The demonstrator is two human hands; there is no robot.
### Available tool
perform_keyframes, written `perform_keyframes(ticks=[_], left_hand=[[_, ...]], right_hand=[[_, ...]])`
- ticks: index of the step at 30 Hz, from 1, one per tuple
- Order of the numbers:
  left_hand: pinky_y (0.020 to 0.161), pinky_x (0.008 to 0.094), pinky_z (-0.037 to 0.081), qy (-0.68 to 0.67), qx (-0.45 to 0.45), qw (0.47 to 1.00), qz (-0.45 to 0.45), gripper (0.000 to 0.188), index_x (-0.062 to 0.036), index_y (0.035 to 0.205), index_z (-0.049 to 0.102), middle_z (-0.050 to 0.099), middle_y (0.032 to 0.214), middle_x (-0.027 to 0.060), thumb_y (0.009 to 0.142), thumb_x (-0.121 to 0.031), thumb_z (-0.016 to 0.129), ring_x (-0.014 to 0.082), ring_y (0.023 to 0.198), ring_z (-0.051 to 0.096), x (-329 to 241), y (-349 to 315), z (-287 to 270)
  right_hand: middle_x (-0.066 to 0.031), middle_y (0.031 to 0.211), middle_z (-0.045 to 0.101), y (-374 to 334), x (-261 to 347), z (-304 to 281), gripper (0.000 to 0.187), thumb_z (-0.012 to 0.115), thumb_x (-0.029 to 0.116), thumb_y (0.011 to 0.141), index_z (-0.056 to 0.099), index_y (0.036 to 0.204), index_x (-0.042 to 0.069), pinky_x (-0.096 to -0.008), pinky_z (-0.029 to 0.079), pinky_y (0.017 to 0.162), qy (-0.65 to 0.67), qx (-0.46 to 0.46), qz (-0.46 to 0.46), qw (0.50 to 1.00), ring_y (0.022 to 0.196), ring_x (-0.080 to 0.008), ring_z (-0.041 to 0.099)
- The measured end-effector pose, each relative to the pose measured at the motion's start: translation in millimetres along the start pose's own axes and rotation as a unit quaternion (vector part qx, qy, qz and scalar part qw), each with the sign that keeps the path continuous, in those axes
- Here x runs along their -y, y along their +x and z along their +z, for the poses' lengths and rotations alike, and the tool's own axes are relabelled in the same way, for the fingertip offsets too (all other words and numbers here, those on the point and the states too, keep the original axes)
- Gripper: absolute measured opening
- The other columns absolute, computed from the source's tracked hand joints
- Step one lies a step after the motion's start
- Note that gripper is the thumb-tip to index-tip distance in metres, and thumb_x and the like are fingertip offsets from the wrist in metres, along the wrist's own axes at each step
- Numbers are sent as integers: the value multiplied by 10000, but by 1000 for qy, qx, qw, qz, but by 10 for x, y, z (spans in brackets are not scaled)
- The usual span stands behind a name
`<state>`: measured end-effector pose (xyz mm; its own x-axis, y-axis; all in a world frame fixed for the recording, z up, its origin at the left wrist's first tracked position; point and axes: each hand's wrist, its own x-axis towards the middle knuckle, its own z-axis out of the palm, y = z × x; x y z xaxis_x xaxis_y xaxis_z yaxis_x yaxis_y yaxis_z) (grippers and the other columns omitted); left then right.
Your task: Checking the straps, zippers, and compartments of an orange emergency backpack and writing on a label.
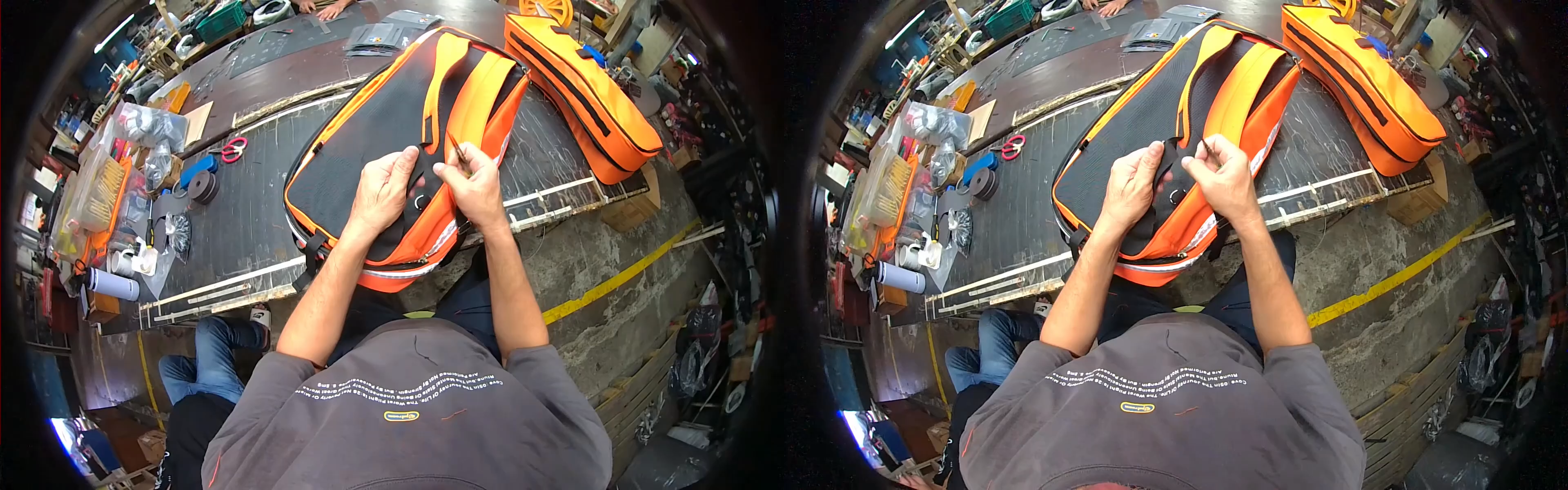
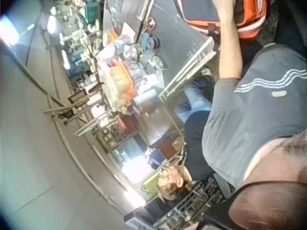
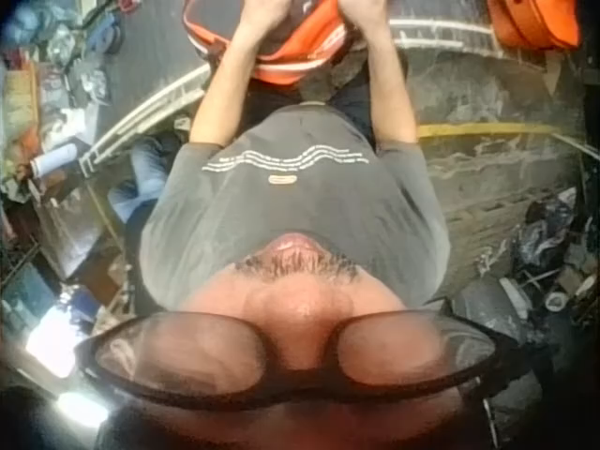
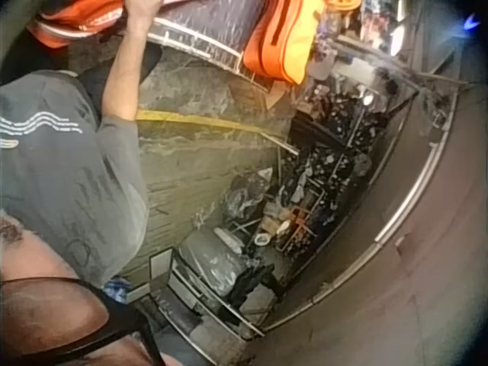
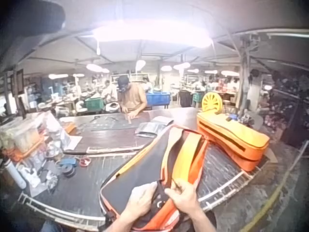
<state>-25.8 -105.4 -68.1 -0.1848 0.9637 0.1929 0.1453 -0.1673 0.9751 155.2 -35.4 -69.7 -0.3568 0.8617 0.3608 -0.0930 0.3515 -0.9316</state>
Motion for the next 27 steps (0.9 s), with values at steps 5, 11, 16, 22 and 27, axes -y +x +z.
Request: perform_keyframes(ticks=[5, 11, 16, 22, 27], left_hand=[[580, 309, 490, -52, 0, 998, -26, 608, 12, 947, 729, 661, 696, 13, 1198, -501, 521, 76, 618, 583, 20, -61, 103], [630, 369, 535, 123, -45, 983, 133, 362, 18, 1196, 680, 661, 771, 84, 1111, -334, 687, 197, 600, 621, -149, -179, 158], [641, 390, 558, 305, -4, 931, 203, 672, -79, 1466, 611, 670, 965, 98, 856, -126, 889, 232, 662, 662, -443, -244, -158], [714, 405, 593, 395, -2, 885, 248, 609, -93, 1380, 676, 722, 1089, 147, 836, -189, 934, 306, 771, 736, -541, 72, -188], [808, 430, 614, 353, 69, 898, 253, 295, -27, 1145, 753, 741, 1013, 144, 921, -186, 860, 336, 871, 756, -510, -1, -93]], right_hand=[[-47, 974, 686, -147, 3, 186, 294, 745, -78, 975, 481, 985, 50, -262, 595, 743, 122, -15, 8, 992, 770, -101, 670], [-43, 1032, 676, -126, 65, 143, 321, 746, -98, 942, 475, 1020, 57, -189, 474, 713, 138, -49, 31, 989, 799, -37, 564], [-35, 1010, 671, -145, 167, 72, 325, 737, -102, 917, 472, 1009, 61, -172, 414, 654, 26, -51, -31, 998, 769, -11, 505], [2, 913, 667, -152, 220, 2, 318, 767, -52, 908, 479, 990, 56, -212, 393, 578, -77, -31, -64, 995, 716, 1, 464], [-6, 920, 724, -149, 221, -81, 320, 793, -19, 901, 498, 997, 59, -240, 421, 580, -104, -38, -65, 992, 686, -16, 475]])
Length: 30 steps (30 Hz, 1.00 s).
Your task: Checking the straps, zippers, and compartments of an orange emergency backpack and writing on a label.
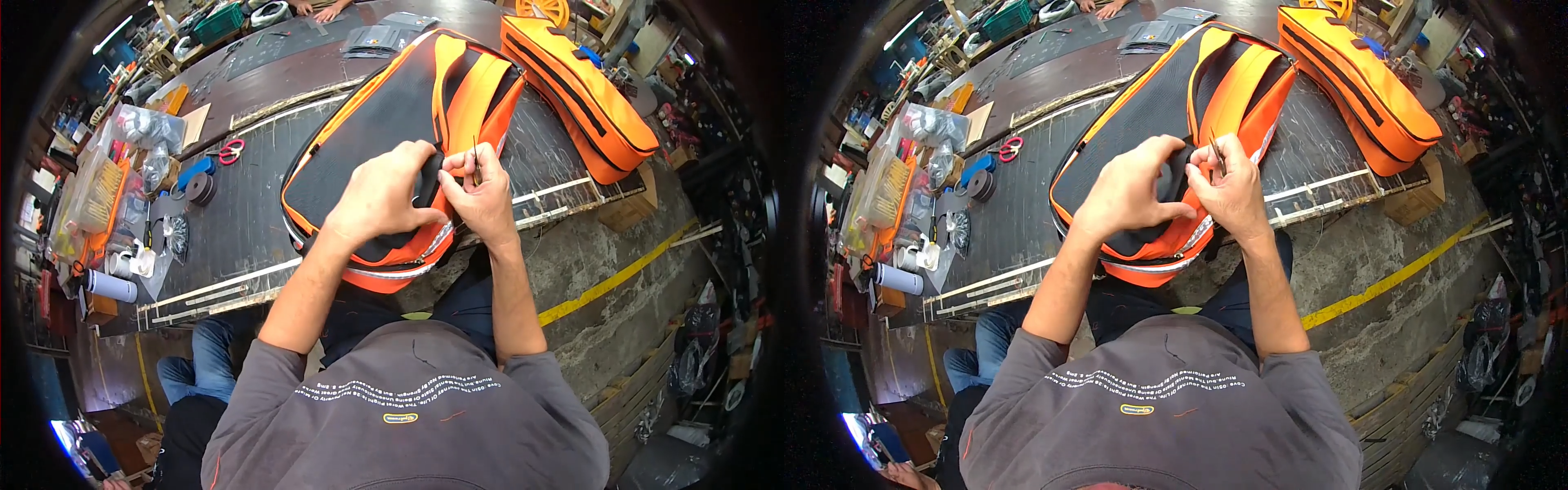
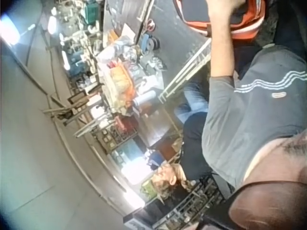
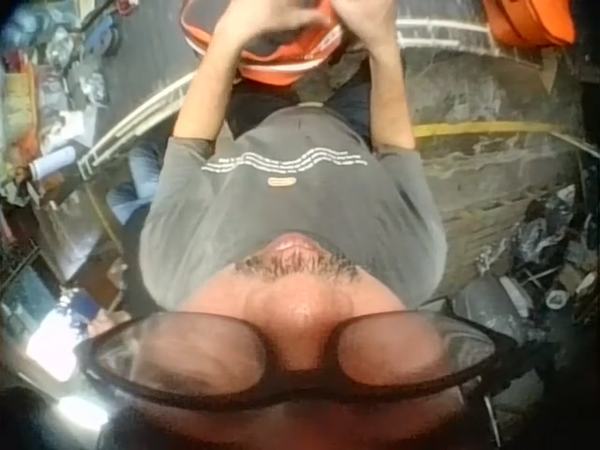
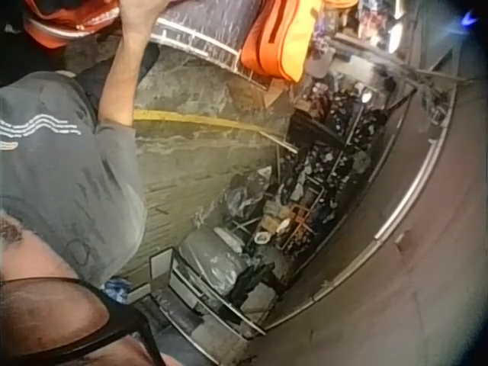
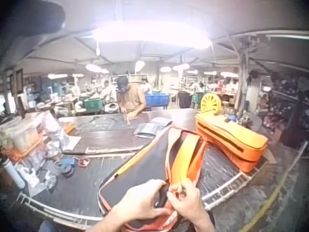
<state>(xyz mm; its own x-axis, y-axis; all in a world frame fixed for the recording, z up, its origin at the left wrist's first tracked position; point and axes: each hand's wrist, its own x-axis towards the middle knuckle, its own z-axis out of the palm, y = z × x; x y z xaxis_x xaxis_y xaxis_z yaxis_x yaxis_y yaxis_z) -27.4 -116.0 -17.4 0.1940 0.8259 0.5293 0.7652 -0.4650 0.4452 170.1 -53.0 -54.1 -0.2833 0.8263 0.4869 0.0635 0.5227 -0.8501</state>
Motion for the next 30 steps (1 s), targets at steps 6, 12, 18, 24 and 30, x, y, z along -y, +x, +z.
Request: perform_keyframes(ticks=[6, 12, 18, 24, 30], left_hand=[[742, 367, 593, -143, 15, 987, -69, 168, 15, 1115, 726, 719, 909, 80, 1069, -134, 663, 231, 774, 731, 260, 130, 128], [494, 271, 233, -670, 8, 652, -356, 243, -147, 826, 570, 379, 648, -100, 1062, -202, 592, 47, 484, 255, 617, 193, 354], [510, 269, 240, -676, 84, 637, -362, 373, -179, 778, 542, 386, 679, -111, 1062, -362, 701, 41, 518, 292, 746, 203, 378], [532, 253, 283, -521, 75, 771, -358, 263, -111, 934, 729, 455, 713, -106, 975, -331, 866, 30, 582, 368, 531, 189, 315], [558, 255, 355, -448, 51, 822, -349, 231, -127, 903, 699, 513, 724, -84, 977, -296, 839, 51, 597, 435, 470, 173, 359]], right_hand=[[-26, 947, 734, -30, -31, -101, 347, 805, -29, 907, 482, 994, 63, -235, 428, 587, -21, -1, 4, 1000, 690, -17, 487], [-41, 984, 706, -72, -179, -72, 357, 790, -64, 938, 466, 976, 81, -186, 453, 675, 138, 19, 63, 988, 792, -9, 538], [-51, 1009, 723, -49, -335, -91, 380, 803, -77, 930, 476, 995, 104, -186, 472, 695, 226, 4, 93, 970, 774, -2, 541], [-54, 1028, 749, -22, -325, -153, 384, 796, -96, 929, 478, 1007, 105, -173, 440, 630, 226, -10, 79, 971, 709, 22, 504], [-73, 1067, 741, -46, -316, -167, 403, 773, -130, 946, 463, 1025, 115, -170, 408, 696, 217, 10, 72, 973, 758, 4, 476]])
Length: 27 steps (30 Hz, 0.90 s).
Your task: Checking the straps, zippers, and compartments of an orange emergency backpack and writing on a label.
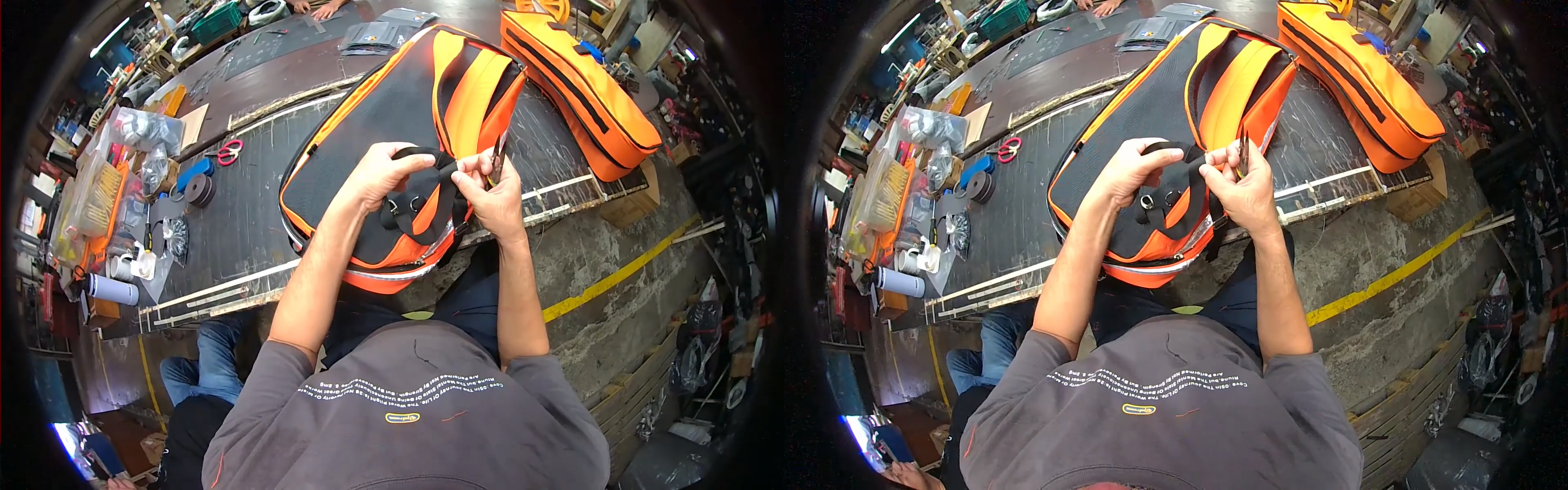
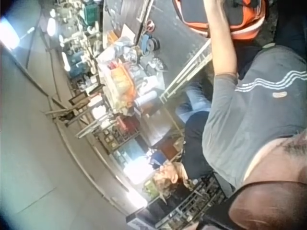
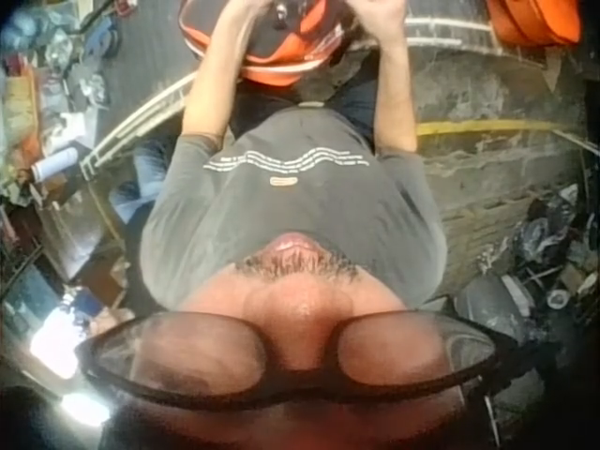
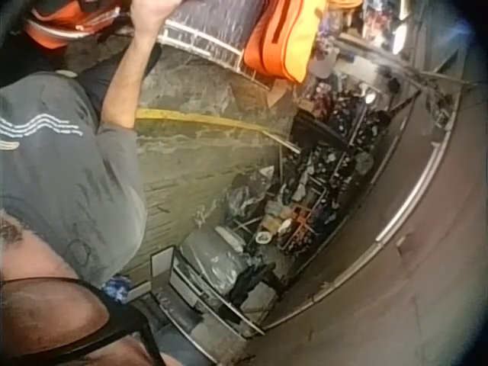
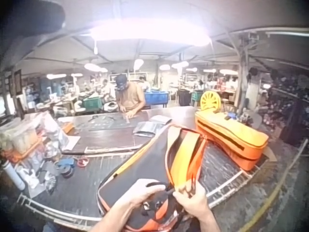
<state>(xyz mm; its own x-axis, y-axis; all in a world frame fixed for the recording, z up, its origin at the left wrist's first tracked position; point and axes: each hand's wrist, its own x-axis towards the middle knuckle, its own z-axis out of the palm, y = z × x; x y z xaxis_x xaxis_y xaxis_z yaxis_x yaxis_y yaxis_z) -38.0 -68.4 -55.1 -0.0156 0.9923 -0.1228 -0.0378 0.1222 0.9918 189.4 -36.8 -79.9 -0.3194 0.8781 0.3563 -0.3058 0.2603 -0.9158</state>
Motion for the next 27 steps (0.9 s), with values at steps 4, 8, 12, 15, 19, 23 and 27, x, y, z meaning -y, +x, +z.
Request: perform_keyframes(ticks=[4, 8, 12, 15, 19, 23, 27], left_hand=[[570, 259, 375, -54, 6, 998, 21, 270, -137, 846, 629, 555, 733, -63, 994, -283, 800, 60, 603, 474, 100, 111, 26], [574, 246, 370, -101, 18, 994, 26, 273, -143, 837, 612, 545, 739, -65, 1038, -267, 750, 60, 614, 467, 132, 99, 89], [585, 235, 365, -17, -16, 997, 69, 282, -164, 841, 611, 520, 723, -85, 1060, -284, 740, 50, 606, 443, 64, -24, 137], [596, 251, 378, -66, 0, 996, 66, 321, -181, 827, 572, 483, 702, -100, 1064, -304, 751, 40, 588, 406, 15, -29, 136], [598, 290, 391, -177, 84, 980, -21, 387, -196, 809, 505, 433, 684, -99, 1068, -339, 755, 49, 571, 363, 10, 74, 60], [590, 261, 378, -49, 49, 997, 30, 382, -186, 812, 566, 500, 701, -83, 1057, -396, 770, 48, 604, 419, 29, 164, 47], [566, 248, 349, 25, 47, 997, 60, 394, -173, 811, 599, 517, 707, -85, 1049, -428, 780, 43, 621, 432, -66, 204, -43]], right_hand=[[-56, 1054, 754, -8, -67, 37, 386, 801, -87, 933, 473, 994, 107, -171, 428, 650, -44, 2, -21, 999, 701, 22, 462], [-53, 1073, 753, -16, -121, 68, 392, 810, -81, 931, 472, 988, 109, -172, 428, 660, -19, -5, -24, 1000, 712, 20, 459], [-54, 1084, 752, -32, -112, 26, 394, 808, -84, 931, 470, 986, 109, -176, 429, 665, -21, -6, -29, 999, 712, 19, 451], [-55, 1080, 749, -37, -110, 30, 390, 802, -87, 932, 469, 983, 108, -175, 428, 665, -46, 2, -40, 998, 715, 18, 451], [-67, 1097, 731, -21, -72, 78, 391, 752, -144, 945, 458, 978, 111, -173, 428, 702, -71, 5, -32, 997, 794, -2, 507], [-16, 1036, 679, 51, 183, -82, 221, 752, 42, 1007, 548, 1088, 71, -220, 455, 728, -311, 65, -88, 944, 854, -30, 522], [-88, 961, 700, 256, 495, -293, 305, 764, 239, 1039, 646, 1226, 29, -399, 512, 769, -459, 79, -158, 871, 820, -277, 663]])
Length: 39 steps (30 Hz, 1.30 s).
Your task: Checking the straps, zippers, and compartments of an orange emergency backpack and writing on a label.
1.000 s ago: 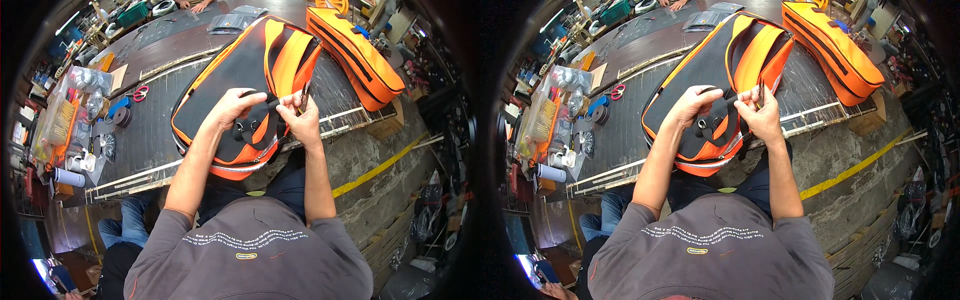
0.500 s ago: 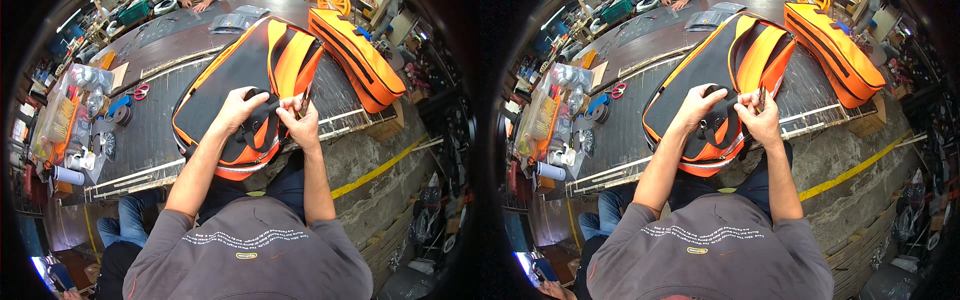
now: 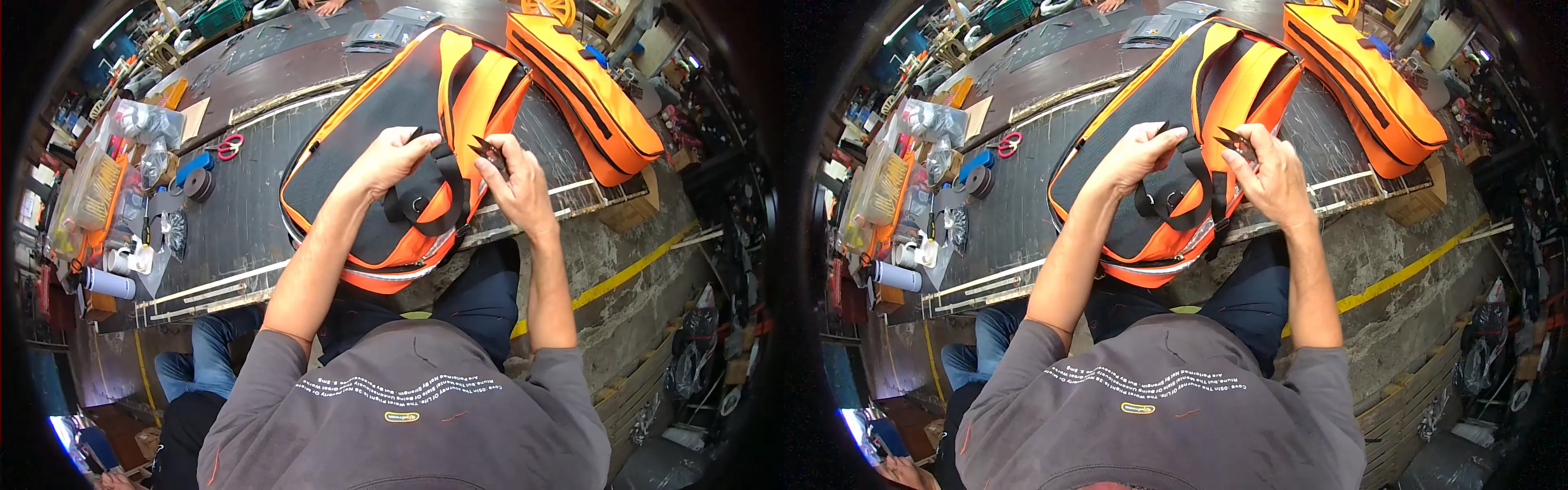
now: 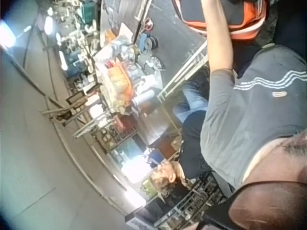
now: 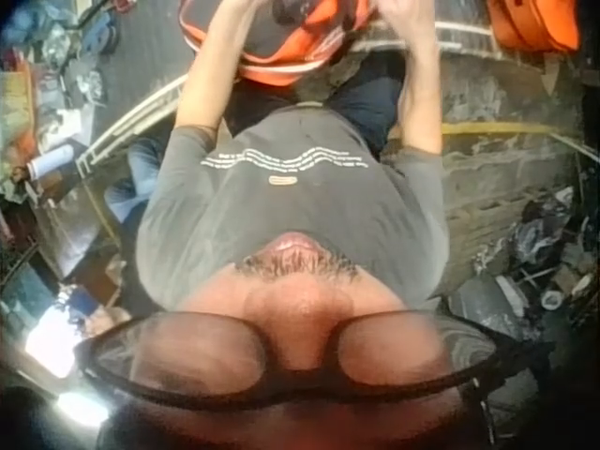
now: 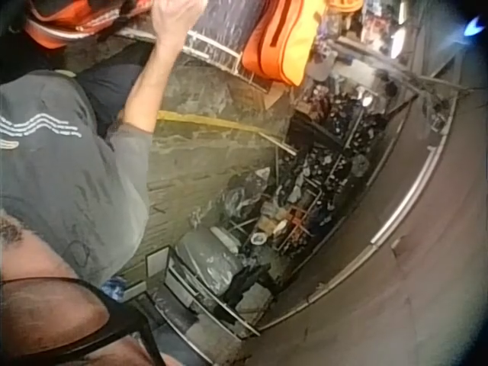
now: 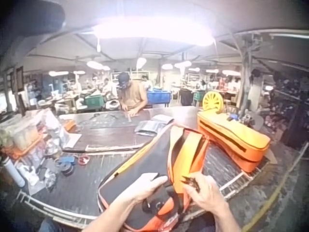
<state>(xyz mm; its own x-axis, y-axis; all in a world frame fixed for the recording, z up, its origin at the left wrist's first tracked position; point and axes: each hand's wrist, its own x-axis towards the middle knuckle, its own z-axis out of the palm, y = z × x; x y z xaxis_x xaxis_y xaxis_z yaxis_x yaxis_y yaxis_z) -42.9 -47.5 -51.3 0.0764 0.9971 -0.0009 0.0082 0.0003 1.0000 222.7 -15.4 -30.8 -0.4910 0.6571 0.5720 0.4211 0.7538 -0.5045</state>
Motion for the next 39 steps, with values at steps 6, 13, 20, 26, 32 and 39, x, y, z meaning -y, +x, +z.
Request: perform_keyframes(ticks=[6, 13, 20, 26, 32, 39], left_hand=[[541, 275, 298, 41, 23, 999, 1, 398, -135, 804, 623, 484, 715, -111, 1071, -394, 765, 31, 631, 376, -114, 24, -71], [550, 269, 286, 63, 52, 997, 9, 409, -157, 800, 611, 462, 716, -132, 1078, -415, 764, 22, 639, 364, -155, 45, -58], [557, 267, 285, 43, 74, 996, -2, 419, -187, 785, 572, 450, 696, -126, 1076, -419, 766, 29, 622, 354, -111, 80, -46], [566, 260, 293, 8, 84, 996, -19, 414, -197, 794, 568, 461, 700, -116, 1070, -424, 775, 36, 619, 365, 8, 103, -109], [581, 266, 319, -17, 83, 996, -31, 433, -180, 766, 567, 472, 681, -98, 1072, -420, 757, 48, 625, 386, 41, 84, -173], [574, 263, 310, 9, 57, 998, -21, 403, -177, 785, 592, 474, 689, -108, 1070, -407, 761, 37, 627, 379, 24, 55, -117]], right_hand=[[-31, 1037, 733, 244, 40, -278, 338, 817, 348, 973, 713, 1195, 115, -436, 434, 870, -149, 53, -144, 977, 959, -256, 691], [-13, 1006, 730, 358, 46, -324, 306, 817, 351, 968, 740, 1169, 134, -436, 404, 945, -157, 97, -181, 966, 962, -225, 680], [-8, 964, 718, 397, 0, -219, 262, 800, 351, 978, 749, 1137, 149, -431, 364, 983, -141, 94, -211, 963, 952, -222, 672], [4, 938, 724, 409, -67, -157, 221, 797, 344, 990, 769, 1091, 149, -430, 359, 977, -136, 115, -204, 963, 942, -205, 675], [4, 957, 752, 424, -115, -166, 240, 831, 336, 966, 774, 1097, 142, -424, 357, 974, -125, 76, -181, 972, 938, -195, 692], [8, 961, 741, 391, -76, -71, 252, 840, 345, 958, 767, 1094, 146, -437, 354, 987, -94, 83, -199, 972, 949, -203, 679]])
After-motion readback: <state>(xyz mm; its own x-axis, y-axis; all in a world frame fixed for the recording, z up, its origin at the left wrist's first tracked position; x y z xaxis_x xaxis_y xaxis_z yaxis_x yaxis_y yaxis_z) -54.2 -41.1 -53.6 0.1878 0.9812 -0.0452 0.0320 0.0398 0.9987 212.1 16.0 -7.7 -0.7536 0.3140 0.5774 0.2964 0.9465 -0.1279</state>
